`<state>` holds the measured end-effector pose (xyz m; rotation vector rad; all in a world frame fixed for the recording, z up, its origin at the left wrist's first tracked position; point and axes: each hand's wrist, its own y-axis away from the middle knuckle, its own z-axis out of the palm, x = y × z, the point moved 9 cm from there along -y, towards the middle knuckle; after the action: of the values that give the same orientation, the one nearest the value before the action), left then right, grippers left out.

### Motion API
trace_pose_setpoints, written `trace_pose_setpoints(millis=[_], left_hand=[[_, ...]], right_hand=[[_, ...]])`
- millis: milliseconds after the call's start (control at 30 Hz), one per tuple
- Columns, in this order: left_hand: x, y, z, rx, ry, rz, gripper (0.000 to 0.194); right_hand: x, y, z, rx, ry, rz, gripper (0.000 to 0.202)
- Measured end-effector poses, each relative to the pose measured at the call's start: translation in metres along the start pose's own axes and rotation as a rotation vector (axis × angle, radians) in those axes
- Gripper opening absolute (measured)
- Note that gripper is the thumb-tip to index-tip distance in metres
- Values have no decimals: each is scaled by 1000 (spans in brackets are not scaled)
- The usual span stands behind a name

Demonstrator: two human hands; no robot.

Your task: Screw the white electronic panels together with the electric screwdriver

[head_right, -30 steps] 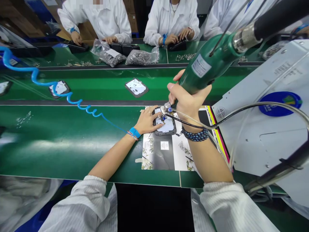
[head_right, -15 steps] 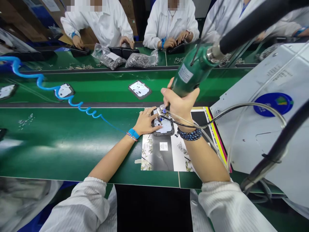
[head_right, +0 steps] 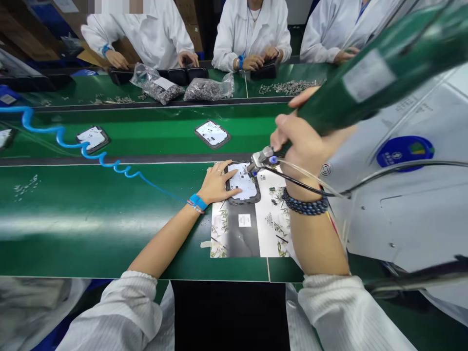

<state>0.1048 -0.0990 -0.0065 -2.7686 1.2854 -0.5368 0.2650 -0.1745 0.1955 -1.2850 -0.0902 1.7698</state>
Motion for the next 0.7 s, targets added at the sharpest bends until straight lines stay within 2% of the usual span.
trace_pose_setpoints(millis=[100,200,433,700], left_hand=[[0,0,0,6,-2,5,73],[1,0,-1,6,0,5,73],[1,-1,-1,1,0,1,73],[2,1,-4,-6,18,10,80]], right_hand=[[23,3,12,-71,-7,11,16],[35,4,10,-88,29,44,16],[41,5,9,-99,47,69,16],[55,8,15,-70,42,69,32]])
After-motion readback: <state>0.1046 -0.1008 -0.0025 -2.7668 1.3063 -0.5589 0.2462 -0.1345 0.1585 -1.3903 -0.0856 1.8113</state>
